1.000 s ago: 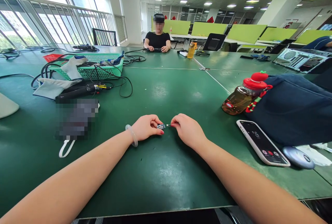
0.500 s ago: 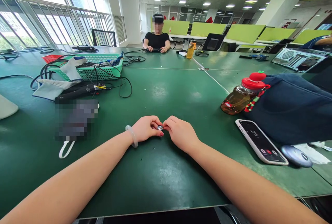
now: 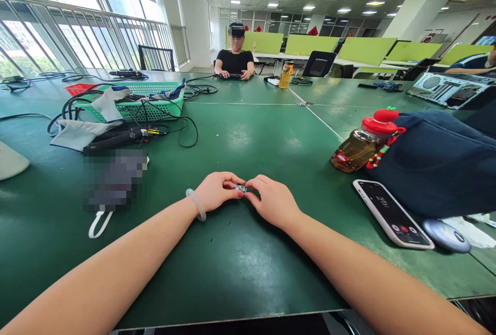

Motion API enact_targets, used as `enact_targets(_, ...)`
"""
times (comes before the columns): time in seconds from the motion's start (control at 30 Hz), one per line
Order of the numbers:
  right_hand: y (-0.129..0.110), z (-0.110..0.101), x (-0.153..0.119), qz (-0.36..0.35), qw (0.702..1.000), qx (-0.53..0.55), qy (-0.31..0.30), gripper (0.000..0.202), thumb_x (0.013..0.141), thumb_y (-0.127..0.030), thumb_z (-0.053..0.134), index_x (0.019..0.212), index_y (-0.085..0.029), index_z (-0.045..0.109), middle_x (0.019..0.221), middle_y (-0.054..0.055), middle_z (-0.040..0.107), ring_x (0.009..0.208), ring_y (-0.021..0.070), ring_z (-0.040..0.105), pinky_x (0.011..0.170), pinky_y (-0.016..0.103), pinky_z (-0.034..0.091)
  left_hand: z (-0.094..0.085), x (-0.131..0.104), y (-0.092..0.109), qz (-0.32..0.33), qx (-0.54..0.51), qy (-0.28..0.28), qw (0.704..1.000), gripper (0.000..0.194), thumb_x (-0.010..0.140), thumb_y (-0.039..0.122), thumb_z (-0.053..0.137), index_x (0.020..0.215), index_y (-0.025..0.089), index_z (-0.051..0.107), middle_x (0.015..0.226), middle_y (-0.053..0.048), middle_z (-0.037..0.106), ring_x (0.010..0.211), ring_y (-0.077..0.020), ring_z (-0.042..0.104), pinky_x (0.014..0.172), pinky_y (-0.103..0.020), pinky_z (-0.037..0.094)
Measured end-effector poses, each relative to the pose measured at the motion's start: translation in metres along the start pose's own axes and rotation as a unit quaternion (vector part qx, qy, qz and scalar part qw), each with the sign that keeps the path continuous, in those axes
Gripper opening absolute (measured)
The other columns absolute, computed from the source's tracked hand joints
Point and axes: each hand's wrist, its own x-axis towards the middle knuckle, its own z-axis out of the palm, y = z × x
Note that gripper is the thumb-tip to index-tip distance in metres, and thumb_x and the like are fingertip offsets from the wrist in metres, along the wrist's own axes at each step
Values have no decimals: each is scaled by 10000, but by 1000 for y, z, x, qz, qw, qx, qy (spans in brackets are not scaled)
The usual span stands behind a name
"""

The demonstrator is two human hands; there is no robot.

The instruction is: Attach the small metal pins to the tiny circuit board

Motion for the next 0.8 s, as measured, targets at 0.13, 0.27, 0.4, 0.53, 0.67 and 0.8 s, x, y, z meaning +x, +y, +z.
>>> enact_targets(0.13,-2,2,-1,-14,1000,-14,14,261,863,-418,439,906,-204,582,859,21,597,736,129,558,610,238,381,-1,-1,1,-6,-20,-16,1000,310,694,231,641,995,157,639,897,-43,701,860,-161,634,842,-297,471)
enact_targets(0.27,-6,4,-1,-30,999,-34,12,265,848,-431,464,853,-193,580,820,18,593,706,124,550,576,234,357,2,-1,0,-25,-107,-67,992,308,718,222,618,1018,151,633,903,-42,697,816,-128,631,822,-271,473)
enact_targets(0.4,-9,6,1,-38,998,-51,4,278,844,-438,470,861,-185,586,812,25,595,697,126,552,559,239,346,5,-2,-1,-48,-158,-76,983,317,711,224,625,1017,141,627,880,-47,691,726,-101,622,767,-257,486)
enact_targets(0.53,-6,7,3,-32,999,-20,7,273,843,-450,469,861,-203,584,812,9,597,698,118,548,573,236,347,1,-2,3,-31,-98,-56,993,321,717,196,588,1032,139,612,924,-67,684,785,-133,632,799,-291,488)
enact_targets(0.67,2,4,3,6,999,34,6,235,844,-426,475,875,-221,585,807,-6,600,697,104,540,597,230,354,-23,-3,7,12,213,104,971,271,727,187,533,974,191,647,963,-55,678,866,-191,627,867,-319,453)
enact_targets(0.8,11,0,4,48,995,83,2,219,854,-392,452,881,-229,595,742,-14,597,674,105,529,586,229,354,-62,-3,2,-70,485,197,849,293,723,165,499,954,216,671,919,-94,682,925,-278,596,848,-363,430)
